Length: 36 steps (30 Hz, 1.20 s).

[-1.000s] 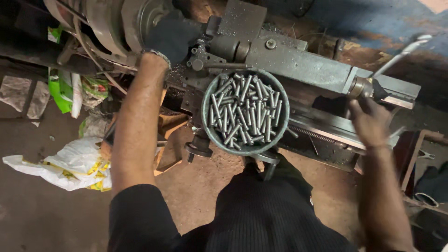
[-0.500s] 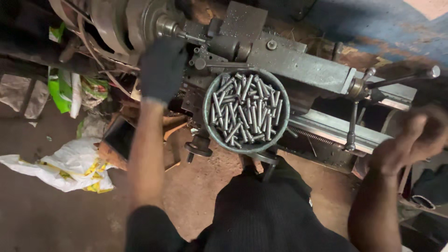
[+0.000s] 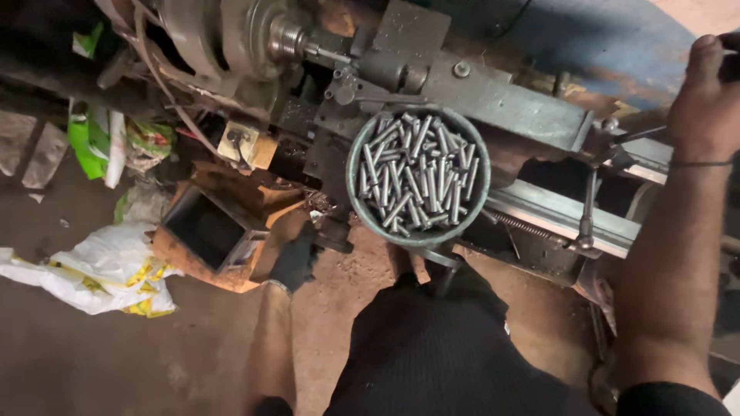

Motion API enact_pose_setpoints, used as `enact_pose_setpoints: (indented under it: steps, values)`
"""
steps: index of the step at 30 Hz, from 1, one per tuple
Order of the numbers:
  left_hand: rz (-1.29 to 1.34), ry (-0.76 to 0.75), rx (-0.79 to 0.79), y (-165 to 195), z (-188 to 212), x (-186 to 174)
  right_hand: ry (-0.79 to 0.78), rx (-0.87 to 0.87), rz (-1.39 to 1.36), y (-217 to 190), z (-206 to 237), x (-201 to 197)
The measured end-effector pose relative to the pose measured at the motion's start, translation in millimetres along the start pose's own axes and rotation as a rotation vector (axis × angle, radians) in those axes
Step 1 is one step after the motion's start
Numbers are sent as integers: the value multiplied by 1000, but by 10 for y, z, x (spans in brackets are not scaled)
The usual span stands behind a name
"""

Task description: The person operates a lathe to machine small metal pins. They insert a rod into the lathe chuck, run the machine to cut it, then place the finished pin into a bowl that fills with completed pieces, repeating the cycle.

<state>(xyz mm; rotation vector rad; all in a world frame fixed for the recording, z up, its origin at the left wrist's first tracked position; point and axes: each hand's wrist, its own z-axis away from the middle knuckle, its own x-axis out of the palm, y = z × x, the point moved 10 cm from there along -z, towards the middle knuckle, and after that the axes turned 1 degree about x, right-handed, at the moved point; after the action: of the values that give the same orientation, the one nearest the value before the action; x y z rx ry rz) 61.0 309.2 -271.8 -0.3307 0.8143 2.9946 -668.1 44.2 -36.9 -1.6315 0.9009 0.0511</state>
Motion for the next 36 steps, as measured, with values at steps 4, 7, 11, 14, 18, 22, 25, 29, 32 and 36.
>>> enact_pose_setpoints:
  steps: [4, 7, 11, 14, 18, 22, 25, 29, 32, 36]
  values:
    - [-206, -187, 351, 144, 282, 462, -4, 51, -50, 52, 72, 82]
    - [-439, -199, 689, 302, 270, 602, -25, 85, -152, 127, 23, 158]
    - [-189, -331, 543, 279, -56, 214, -15, 74, -85, 66, 35, 155]
    - [283, -287, 170, 124, -80, -174, -29, 69, -40, -27, 97, 179]
    - [-464, 74, 759, 945, 686, -57, -27, 51, -63, -103, 88, 196]
    - [-675, 392, 665, 1018, 1131, 48, -47, 14, -46, -73, 23, 222]
    - [-662, 514, 680, 905, 1072, -63, -55, -38, -31, -56, 23, 236]
    - [-500, 655, 870, 770, 710, -215, -72, 2, -60, -80, 76, 242]
    - [95, 376, 580, 183, 234, -79, -118, 35, -204, -304, 220, 177]
    - [1086, -215, -50, -407, -76, 554, -123, 81, -450, -834, 944, -67]
